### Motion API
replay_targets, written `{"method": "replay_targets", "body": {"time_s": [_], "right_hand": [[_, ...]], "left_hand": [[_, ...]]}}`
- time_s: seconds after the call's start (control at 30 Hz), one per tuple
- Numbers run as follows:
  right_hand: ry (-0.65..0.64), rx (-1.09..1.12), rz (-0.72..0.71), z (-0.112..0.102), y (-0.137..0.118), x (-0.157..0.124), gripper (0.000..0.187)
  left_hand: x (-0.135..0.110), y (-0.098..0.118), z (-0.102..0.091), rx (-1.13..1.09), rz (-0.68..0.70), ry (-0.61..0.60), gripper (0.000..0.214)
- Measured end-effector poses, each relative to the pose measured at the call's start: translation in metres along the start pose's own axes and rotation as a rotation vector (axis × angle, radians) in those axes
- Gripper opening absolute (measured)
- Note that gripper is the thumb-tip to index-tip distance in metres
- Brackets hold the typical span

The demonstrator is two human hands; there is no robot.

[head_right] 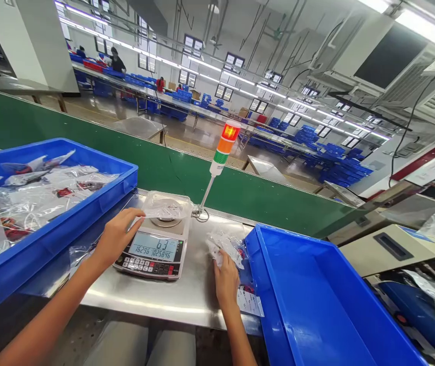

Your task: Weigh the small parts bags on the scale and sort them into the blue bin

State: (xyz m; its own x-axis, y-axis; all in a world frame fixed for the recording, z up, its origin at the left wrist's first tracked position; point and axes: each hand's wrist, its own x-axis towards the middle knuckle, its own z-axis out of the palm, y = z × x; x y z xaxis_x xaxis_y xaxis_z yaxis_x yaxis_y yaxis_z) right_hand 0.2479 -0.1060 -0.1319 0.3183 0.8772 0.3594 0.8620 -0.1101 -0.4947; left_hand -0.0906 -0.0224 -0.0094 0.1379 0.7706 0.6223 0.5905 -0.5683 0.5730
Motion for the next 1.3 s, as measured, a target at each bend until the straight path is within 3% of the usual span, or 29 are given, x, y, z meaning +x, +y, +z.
{"method": "replay_targets", "body": {"time_s": [0.07, 0.23, 0.37, 0.5, 0.6, 0.67, 0.77, 0.87, 0.97, 1.1, 1.2, 1.3], "right_hand": [[0.031, 0.101, 0.055, -0.007, 0.000, 0.009, 0.057], [0.063, 0.242, 0.170, -0.022, 0.000, 0.030, 0.074], [0.094, 0.298, 0.204, -0.033, 0.002, 0.038, 0.068], [0.188, 0.373, 0.248, -0.054, -0.008, 0.039, 0.065], [0.228, 0.403, 0.225, -0.075, -0.029, 0.043, 0.062], [0.250, 0.455, 0.201, -0.088, -0.048, 0.052, 0.057], [0.262, 0.588, 0.135, -0.099, -0.085, 0.074, 0.046], [0.222, 0.799, 0.002, -0.093, -0.128, 0.105, 0.036], [0.136, 0.933, -0.270, -0.070, -0.168, 0.131, 0.022], [-0.049, 0.823, -0.584, -0.031, -0.192, 0.135, 0.014], [-0.150, 0.704, -0.642, -0.013, -0.175, 0.115, 0.016], [-0.072, 0.593, -0.554, -0.005, -0.131, 0.087, 0.026]], "left_hand": [[0.002, -0.001, -0.001, 0.024, 0.015, -0.074, 0.028], [0.004, -0.001, -0.002, 0.083, 0.040, -0.042, 0.027], [0.007, -0.003, 0.003, 0.132, 0.077, -0.040, 0.024], [0.007, -0.013, 0.011, 0.188, 0.104, -0.130, 0.016], [0.006, -0.024, 0.018, 0.228, 0.115, -0.174, 0.024], [0.010, -0.027, 0.023, 0.170, 0.102, -0.166, 0.018], [0.028, -0.027, 0.027, -0.063, -0.032, -0.057, 0.007], [0.059, -0.028, 0.025, -0.176, -0.210, 0.123, 0.008], [0.088, -0.037, 0.008, -0.152, -0.311, 0.297, 0.013], [0.099, -0.054, -0.046, -0.029, -0.391, 0.625, 0.018], [0.082, -0.062, -0.091, 0.109, -0.376, 0.802, 0.017], [0.055, -0.064, -0.111, 0.275, -0.271, 0.824, 0.028]]}}
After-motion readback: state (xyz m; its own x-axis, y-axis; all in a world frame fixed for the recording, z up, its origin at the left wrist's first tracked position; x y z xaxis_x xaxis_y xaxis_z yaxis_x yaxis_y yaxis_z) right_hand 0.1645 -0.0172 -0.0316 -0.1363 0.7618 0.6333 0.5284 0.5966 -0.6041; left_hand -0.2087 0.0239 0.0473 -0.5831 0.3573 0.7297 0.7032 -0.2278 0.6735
